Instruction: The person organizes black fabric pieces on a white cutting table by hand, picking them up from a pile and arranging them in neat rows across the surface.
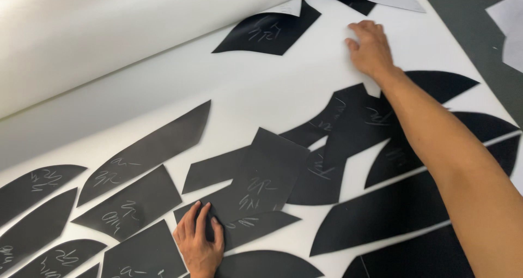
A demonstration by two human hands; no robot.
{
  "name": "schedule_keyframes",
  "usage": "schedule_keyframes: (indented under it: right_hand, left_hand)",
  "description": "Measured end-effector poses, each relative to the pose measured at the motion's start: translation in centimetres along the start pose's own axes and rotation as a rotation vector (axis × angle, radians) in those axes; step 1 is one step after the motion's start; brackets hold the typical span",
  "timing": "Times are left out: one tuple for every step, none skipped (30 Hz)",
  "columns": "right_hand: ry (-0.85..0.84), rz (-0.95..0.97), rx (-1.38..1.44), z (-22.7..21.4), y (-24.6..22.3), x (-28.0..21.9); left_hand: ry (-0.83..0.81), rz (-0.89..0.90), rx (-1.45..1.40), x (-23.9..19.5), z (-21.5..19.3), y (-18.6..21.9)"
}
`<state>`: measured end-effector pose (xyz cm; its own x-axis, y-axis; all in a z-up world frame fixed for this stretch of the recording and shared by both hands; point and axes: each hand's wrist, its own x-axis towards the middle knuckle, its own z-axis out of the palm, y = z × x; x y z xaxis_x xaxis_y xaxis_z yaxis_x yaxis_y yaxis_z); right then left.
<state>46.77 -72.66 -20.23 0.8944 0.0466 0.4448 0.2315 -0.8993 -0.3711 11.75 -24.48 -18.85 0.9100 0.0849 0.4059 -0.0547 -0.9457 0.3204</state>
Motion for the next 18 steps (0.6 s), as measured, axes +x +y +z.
schedule_keyframes:
  right_hand:
    - [-0.013,0.026,-0.015,0.9,1.2,0.9]
    - [-0.031,0.052,-0.029,1.7,2.4,1.7]
    - [-0.013,0.054,-0.100,2.5,3.5,2.6]
    - [0.007,0.053,-0.167,3.4,4.5,3.6]
    - [0.027,0.051,-0.234,4.1,5.4,4.3]
    - [0.009,0.045,-0.300,4.8,6.1,5.3]
    - [-0.008,0.038,-0.366,5.5,6.6,6.4]
    - [-0.026,0.039,-0.441,5.7,7.3,7.0]
    - [-0.056,0.019,-0.505,5.9,7.9,7.8]
    - [-0.091,0.009,-0.577,5.7,8.5,8.1]
    - [-0.127,0.000,-0.648,5.2,8.8,8.2]
    - [-0.062,-0.016,-0.594,4.8,8.5,8.1]
    - [0.004,-0.032,-0.541,3.8,8.1,8.3]
    - [0.071,-0.054,-0.483,2.7,7.1,8.8]
    - [0.075,0.074,-0.197,1.8,5.6,8.9]
    - [0.077,0.194,0.085,0.6,3.9,9.1]
    - [0.075,0.312,0.369,-0.7,2.1,9.2]
    - [0.060,0.266,0.516,-2.3,0.3,9.1]
  left_hand:
    - [-0.005,-0.004,0.004,0.0,0.2,-0.1]
    - [-0.013,-0.011,0.009,-0.1,0.3,-0.2]
    - [-0.021,-0.018,0.014,-0.3,0.4,-0.3]
    - [-0.028,-0.022,0.012,-0.4,0.6,-0.5]
    - [-0.034,-0.025,0.011,-0.5,0.7,-0.7]
    - [-0.034,-0.028,0.007,-0.5,0.8,-1.0]
    - [-0.033,-0.031,0.017,-0.5,0.8,-1.4]
    - [-0.038,-0.028,0.020,-0.6,1.0,-1.6]
    - [-0.044,-0.024,0.022,-0.7,1.2,-1.8]
    - [-0.050,-0.027,0.026,-0.8,1.4,-1.8]
    - [-0.056,-0.030,0.029,-0.9,1.6,-1.8]
    - [-0.061,-0.032,0.041,-0.9,1.5,-1.9]
    - [-0.070,-0.037,0.040,-0.9,1.5,-1.8]
    - [-0.073,-0.044,0.043,-0.9,1.5,-1.7]
    - [-0.077,-0.052,0.046,-0.8,1.4,-1.7]
    - [-0.064,-0.045,0.034,-0.6,1.4,-1.5]
    - [-0.052,-0.039,0.023,-0.4,1.4,-1.4]
    - [-0.043,-0.038,0.014,-0.6,1.1,-1.2]
